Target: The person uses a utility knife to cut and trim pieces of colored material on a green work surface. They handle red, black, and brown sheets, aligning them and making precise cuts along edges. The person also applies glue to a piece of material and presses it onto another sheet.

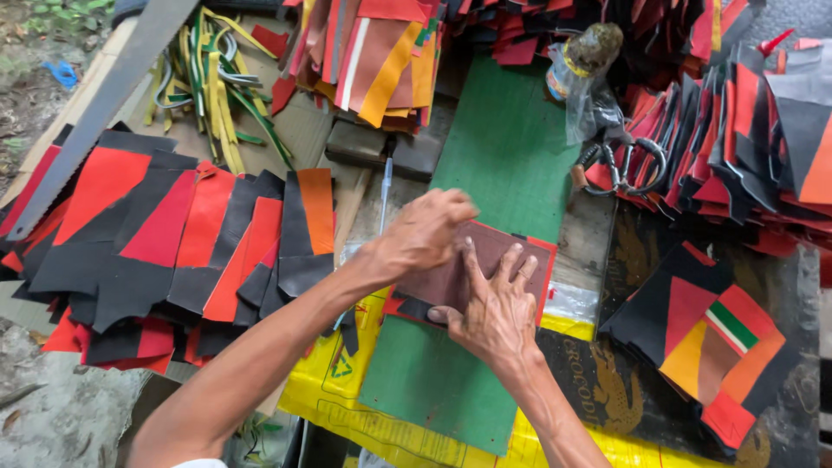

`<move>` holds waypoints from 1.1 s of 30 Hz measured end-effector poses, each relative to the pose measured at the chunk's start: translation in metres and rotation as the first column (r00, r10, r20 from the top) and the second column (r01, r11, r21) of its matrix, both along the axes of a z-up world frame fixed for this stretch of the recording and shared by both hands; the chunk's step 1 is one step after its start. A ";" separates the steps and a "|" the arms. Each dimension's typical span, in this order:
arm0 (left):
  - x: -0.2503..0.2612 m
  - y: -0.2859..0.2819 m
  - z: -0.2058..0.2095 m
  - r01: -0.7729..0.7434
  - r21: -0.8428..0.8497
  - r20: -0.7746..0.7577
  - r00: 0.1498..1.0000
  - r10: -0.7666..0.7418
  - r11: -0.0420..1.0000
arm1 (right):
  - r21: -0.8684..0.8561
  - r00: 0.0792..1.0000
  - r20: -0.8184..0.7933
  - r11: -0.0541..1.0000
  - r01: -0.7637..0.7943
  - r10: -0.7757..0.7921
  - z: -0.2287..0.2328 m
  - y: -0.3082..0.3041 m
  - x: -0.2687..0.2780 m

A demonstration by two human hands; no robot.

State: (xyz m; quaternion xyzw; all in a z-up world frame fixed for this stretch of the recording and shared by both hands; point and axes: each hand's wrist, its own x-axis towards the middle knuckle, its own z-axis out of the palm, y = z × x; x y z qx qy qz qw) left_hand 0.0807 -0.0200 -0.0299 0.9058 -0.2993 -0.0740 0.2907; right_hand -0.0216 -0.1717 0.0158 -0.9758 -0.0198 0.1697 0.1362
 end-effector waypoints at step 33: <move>-0.055 -0.023 0.007 0.413 0.350 -0.195 0.910 -0.366 0.841 | 0.532 0.947 0.318 0.837 -0.130 -0.055 -0.025 -0.112 -0.023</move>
